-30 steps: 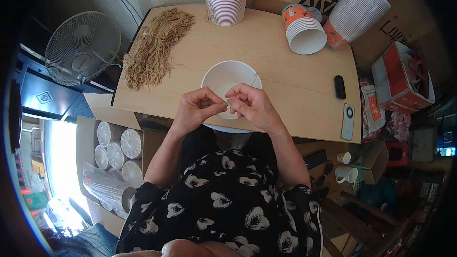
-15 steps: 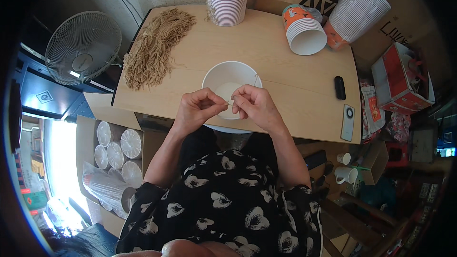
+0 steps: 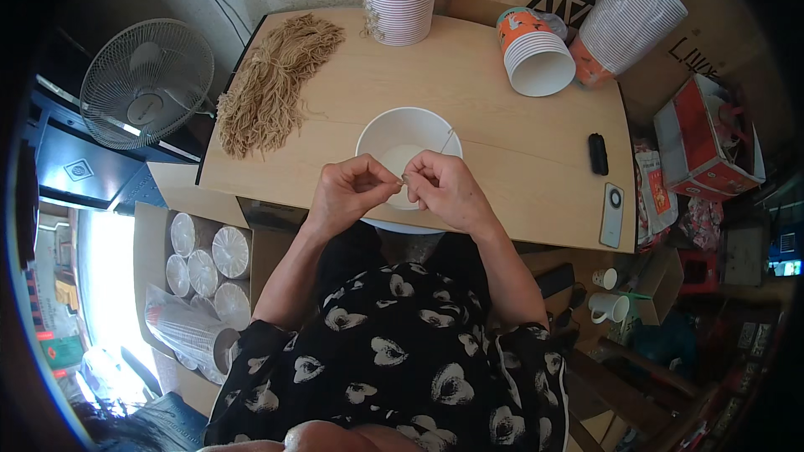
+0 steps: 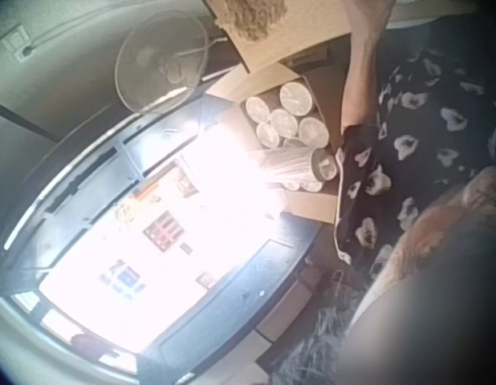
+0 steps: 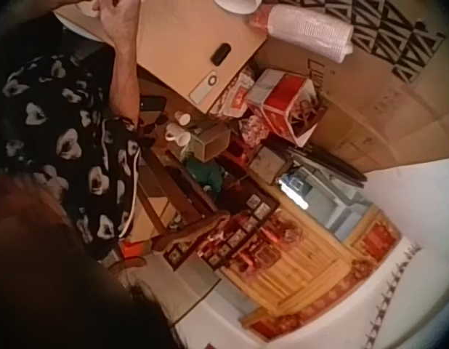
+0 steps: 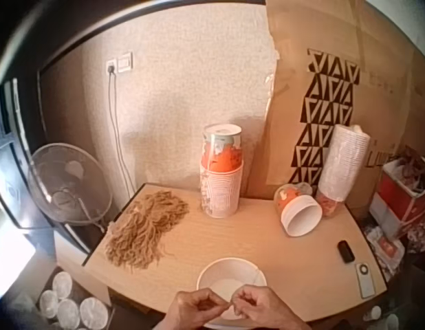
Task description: Attaching thin strings to individual paper cups in a manufacturing or assembly setting.
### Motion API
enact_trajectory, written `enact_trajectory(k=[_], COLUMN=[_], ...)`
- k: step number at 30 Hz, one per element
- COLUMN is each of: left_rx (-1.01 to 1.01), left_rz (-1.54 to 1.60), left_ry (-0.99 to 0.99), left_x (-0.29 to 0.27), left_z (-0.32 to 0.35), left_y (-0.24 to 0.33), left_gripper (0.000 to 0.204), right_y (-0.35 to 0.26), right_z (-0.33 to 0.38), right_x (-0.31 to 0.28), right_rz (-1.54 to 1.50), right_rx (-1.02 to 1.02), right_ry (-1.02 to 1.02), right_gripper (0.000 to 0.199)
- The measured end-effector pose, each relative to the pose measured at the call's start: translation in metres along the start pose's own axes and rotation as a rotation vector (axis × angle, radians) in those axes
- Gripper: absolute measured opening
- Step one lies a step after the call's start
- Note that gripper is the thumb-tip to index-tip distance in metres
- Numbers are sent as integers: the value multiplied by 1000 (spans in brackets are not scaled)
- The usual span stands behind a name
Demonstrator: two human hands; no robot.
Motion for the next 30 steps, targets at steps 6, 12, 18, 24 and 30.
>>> enact_trajectory(k=[6,12,18,24,30], left_rx=[-14,-151,-172,-152,-130], left_rz=[122,250,283,243,267], left_ry=[-87,-155,-156,-130,-120], left_x=[-3,-4,-3,-1,-2], left_z=[-4,-4,-5,-6,-6], left_y=[-1,-1,0,1,0], left_gripper=[9,15,19,31,31], right_y=[2,1,5,4,1], right_z=[-1,-1,-1,1,0], right_x=[3,2,1,1,0], right_rz=[-33,-40,-63,-75,-146], right_rx=[3,-8,-18,-12,-23], right_ry=[46,57,61,49,33], right_gripper=[12,12,12,11,11])
Point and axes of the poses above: each hand's wrist, its own z-axis away from the middle knuckle, its own x-axis out of the palm, y = z × x, the point moved 2 cm from there along -z, towards the middle knuckle, and after that the axes turned 14 degrees about -x, right-handed, at the moved point
